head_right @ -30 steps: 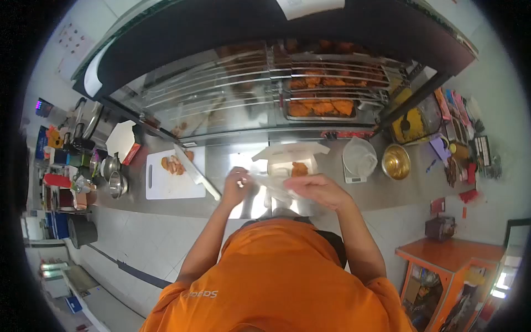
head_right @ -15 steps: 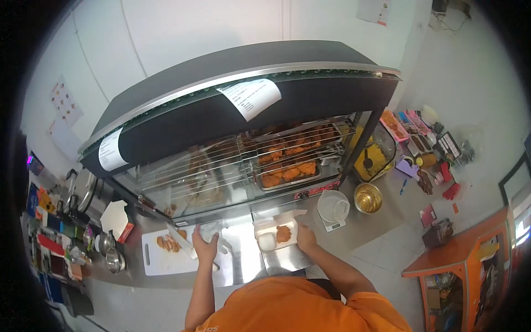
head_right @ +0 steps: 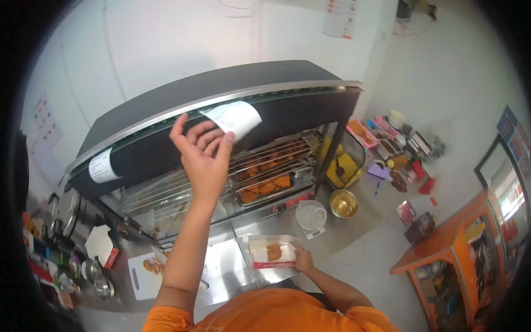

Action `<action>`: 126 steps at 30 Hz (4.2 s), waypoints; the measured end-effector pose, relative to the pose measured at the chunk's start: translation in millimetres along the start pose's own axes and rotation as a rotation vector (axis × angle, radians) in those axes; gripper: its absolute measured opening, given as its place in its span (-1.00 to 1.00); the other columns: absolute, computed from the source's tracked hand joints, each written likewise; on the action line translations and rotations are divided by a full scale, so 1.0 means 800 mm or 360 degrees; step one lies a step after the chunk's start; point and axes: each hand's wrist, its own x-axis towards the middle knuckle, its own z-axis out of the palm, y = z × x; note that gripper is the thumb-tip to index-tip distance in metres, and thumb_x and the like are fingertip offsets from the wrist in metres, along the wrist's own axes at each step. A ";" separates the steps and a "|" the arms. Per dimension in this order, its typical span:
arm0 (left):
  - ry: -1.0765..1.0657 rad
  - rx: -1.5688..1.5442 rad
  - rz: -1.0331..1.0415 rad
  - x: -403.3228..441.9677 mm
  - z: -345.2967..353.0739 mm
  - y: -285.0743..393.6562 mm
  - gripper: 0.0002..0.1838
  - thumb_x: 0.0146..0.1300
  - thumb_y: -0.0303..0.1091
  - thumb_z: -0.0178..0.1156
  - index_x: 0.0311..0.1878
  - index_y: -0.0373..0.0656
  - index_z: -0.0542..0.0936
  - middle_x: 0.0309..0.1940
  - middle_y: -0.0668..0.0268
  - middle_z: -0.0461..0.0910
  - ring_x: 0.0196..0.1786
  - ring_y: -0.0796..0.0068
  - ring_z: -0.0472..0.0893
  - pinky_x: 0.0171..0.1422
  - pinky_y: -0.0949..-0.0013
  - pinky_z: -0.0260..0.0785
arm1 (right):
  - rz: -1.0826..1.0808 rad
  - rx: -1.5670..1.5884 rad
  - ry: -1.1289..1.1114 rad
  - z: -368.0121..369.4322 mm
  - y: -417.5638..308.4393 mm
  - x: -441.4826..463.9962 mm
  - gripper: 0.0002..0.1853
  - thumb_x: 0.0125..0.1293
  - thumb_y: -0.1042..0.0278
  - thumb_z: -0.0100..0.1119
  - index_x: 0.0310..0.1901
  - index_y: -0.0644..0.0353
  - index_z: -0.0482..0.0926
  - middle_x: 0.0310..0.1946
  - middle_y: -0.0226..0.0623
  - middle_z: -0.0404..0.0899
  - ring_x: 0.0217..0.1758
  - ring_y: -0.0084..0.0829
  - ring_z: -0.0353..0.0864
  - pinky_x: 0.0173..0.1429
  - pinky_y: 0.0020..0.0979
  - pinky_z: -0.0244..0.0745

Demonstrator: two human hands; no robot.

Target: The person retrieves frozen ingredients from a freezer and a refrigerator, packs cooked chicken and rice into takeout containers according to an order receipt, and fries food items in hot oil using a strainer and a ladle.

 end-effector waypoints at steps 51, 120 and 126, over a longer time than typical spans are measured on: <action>0.0028 0.1051 -0.0878 -0.530 0.311 -0.265 -0.76 0.35 -0.53 0.20 0.05 -0.23 0.50 -0.24 0.29 0.62 -0.36 0.58 0.54 -0.29 0.47 0.42 | 0.0718 0.0615 0.0582 -0.500 0.562 -0.008 -0.73 0.48 0.39 0.14 0.14 0.29 0.50 -0.09 -0.15 0.66 -0.12 -0.41 0.69 -0.06 -0.33 0.61; 0.1335 0.0731 -0.2532 -0.847 -0.822 0.192 -0.53 0.34 -0.27 0.23 0.31 -0.07 0.49 0.01 0.29 0.66 -0.01 0.47 0.62 -0.08 0.27 0.48 | -0.0893 -0.0071 -0.0444 0.344 -0.497 -0.051 -0.90 0.24 0.40 0.23 -0.32 0.23 0.66 -0.51 -0.12 0.65 -0.43 -0.26 0.70 -0.26 -0.27 0.56; 0.1116 0.0721 -0.2507 -0.843 -0.935 0.215 -0.51 0.33 -0.28 0.23 0.32 -0.10 0.46 0.02 0.25 0.66 0.00 0.43 0.64 -0.05 0.22 0.49 | -0.0899 0.0051 -0.0617 0.462 -0.574 -0.094 -0.89 0.22 0.41 0.24 -0.31 0.26 0.67 -0.49 -0.10 0.67 -0.43 -0.25 0.70 -0.26 -0.28 0.57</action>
